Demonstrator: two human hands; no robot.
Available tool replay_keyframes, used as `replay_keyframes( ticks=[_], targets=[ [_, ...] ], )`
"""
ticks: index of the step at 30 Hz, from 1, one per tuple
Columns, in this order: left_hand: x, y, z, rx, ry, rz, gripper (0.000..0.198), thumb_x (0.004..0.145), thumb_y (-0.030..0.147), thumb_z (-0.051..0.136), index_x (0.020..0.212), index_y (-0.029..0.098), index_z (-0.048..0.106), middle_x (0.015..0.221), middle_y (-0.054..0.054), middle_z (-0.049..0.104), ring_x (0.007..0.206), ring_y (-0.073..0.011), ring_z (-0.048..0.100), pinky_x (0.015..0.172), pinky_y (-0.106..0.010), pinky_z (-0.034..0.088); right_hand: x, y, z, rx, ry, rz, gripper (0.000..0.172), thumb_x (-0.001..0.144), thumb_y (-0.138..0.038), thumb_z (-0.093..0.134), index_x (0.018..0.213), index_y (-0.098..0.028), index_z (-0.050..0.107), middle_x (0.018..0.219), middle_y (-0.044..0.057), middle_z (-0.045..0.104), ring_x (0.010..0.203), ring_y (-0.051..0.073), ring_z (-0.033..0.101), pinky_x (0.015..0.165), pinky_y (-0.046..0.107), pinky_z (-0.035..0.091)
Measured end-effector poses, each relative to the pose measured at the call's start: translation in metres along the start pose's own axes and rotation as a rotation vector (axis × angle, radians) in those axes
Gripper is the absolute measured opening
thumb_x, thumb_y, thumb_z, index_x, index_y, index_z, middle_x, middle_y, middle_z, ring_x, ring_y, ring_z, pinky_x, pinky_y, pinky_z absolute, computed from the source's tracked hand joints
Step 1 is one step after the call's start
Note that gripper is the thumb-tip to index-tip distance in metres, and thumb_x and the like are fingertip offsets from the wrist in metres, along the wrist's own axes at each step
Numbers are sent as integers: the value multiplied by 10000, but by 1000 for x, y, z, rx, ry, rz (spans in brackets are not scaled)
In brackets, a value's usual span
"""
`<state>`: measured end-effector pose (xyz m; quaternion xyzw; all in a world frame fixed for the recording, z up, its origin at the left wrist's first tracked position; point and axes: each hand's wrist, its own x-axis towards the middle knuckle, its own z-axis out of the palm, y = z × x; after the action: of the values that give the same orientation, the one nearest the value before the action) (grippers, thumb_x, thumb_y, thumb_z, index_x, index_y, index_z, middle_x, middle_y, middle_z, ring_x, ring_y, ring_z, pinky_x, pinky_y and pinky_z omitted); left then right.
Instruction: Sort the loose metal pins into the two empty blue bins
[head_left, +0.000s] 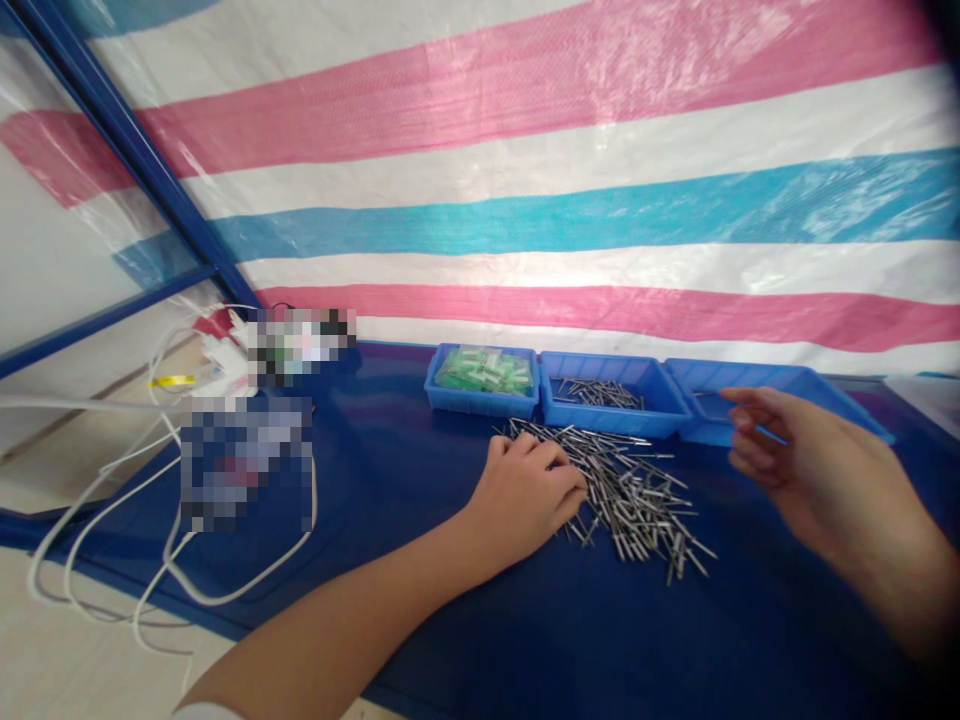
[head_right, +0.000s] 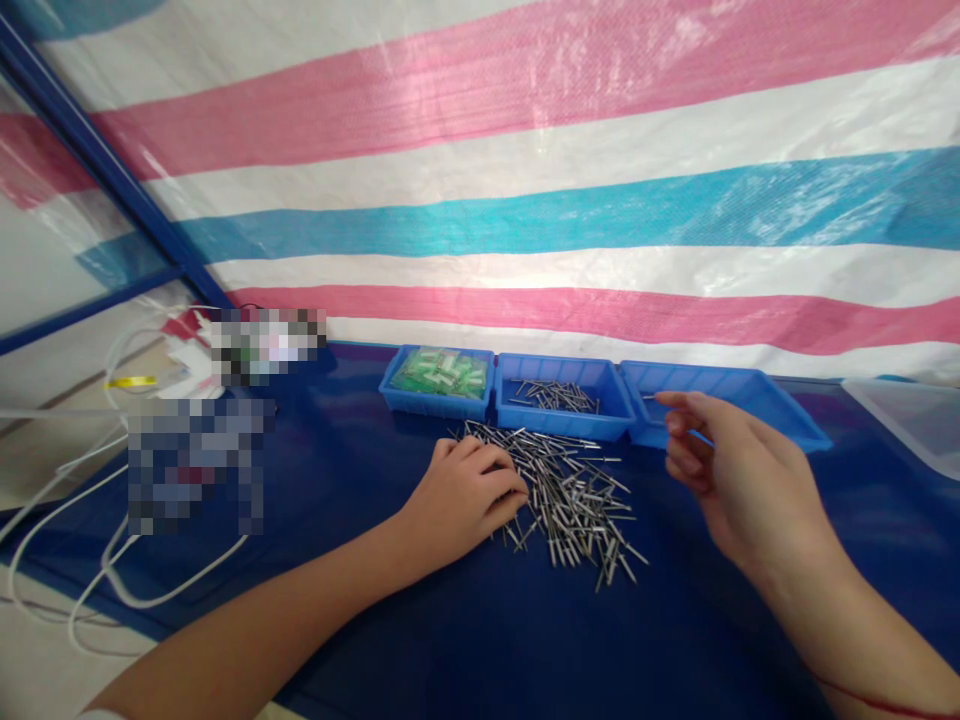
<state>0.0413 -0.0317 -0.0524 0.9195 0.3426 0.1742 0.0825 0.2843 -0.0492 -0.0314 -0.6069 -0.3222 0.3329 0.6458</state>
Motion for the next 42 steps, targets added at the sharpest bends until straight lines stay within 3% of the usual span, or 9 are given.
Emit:
replay_keyframes(
  ticks=[3, 12, 22, 25, 28, 33, 38, 42],
  targets=[
    [0, 1, -1, 6, 4, -7, 232, 913, 399, 529, 966, 227, 674, 1002, -30, 671, 932, -198, 520, 764, -370, 285, -11, 0, 8, 73, -77, 87, 193, 723, -345, 715, 795, -166, 701, 677, 5, 491, 469, 60, 379, 375, 236, 252],
    [1, 1, -1, 64, -13, -26, 184, 906, 244, 514, 1043, 226, 635, 965, -15, 667, 893, -175, 551, 763, -349, 307, -27, 12, 15, -128, -198, 11, 302, 760, -472, 679, 842, -182, 694, 656, -12, 517, 530, 83, 415, 443, 214, 296],
    [1, 2, -6, 219, -26, -115, 226, 935, 333, 469, 903, 188, 639, 971, -61, 626, 909, -213, 526, 732, -357, 325, -31, 18, 15, -301, -330, -21, 344, 802, -518, 612, 870, -183, 652, 685, -15, 513, 555, 101, 423, 486, 238, 321],
    [1, 2, -6, 204, -41, -124, 199, 936, 311, 478, 908, 188, 631, 981, -59, 626, 897, -206, 523, 725, -350, 326, -32, 20, 14, -360, -374, -65, 335, 818, -514, 586, 858, -188, 654, 682, -7, 529, 563, 113, 438, 490, 244, 337],
    [1, 2, -6, 173, -25, -147, 184, 935, 311, 488, 902, 188, 620, 981, -51, 632, 900, -209, 525, 733, -352, 333, -33, 21, 16, -445, -389, -165, 319, 815, -504, 577, 818, -199, 672, 716, 23, 607, 635, 158, 538, 538, 264, 414],
    [3, 4, -9, -104, 74, -192, 209, 959, 337, 446, 929, 198, 600, 990, -24, 646, 912, -186, 554, 773, -324, 365, -42, 27, 24, -511, -418, -306, 291, 785, -459, 635, 931, -217, 703, 914, 54, 707, 775, 205, 638, 674, 308, 514],
    [4, 10, -6, -500, 147, -179, 163, 919, 308, 531, 924, 172, 621, 925, -25, 652, 864, -146, 593, 772, -248, 421, -55, 24, 32, -451, -512, -338, 248, 823, -427, 616, 907, -210, 702, 878, 48, 709, 783, 196, 648, 678, 292, 527],
    [4, 12, -6, -601, 145, -168, 187, 903, 307, 557, 971, 162, 654, 903, -37, 660, 854, -148, 605, 781, -236, 443, -59, 20, 33, -391, -491, -386, 179, 838, -378, 612, 879, -226, 697, 878, 35, 707, 803, 179, 658, 718, 272, 535]
  ],
)
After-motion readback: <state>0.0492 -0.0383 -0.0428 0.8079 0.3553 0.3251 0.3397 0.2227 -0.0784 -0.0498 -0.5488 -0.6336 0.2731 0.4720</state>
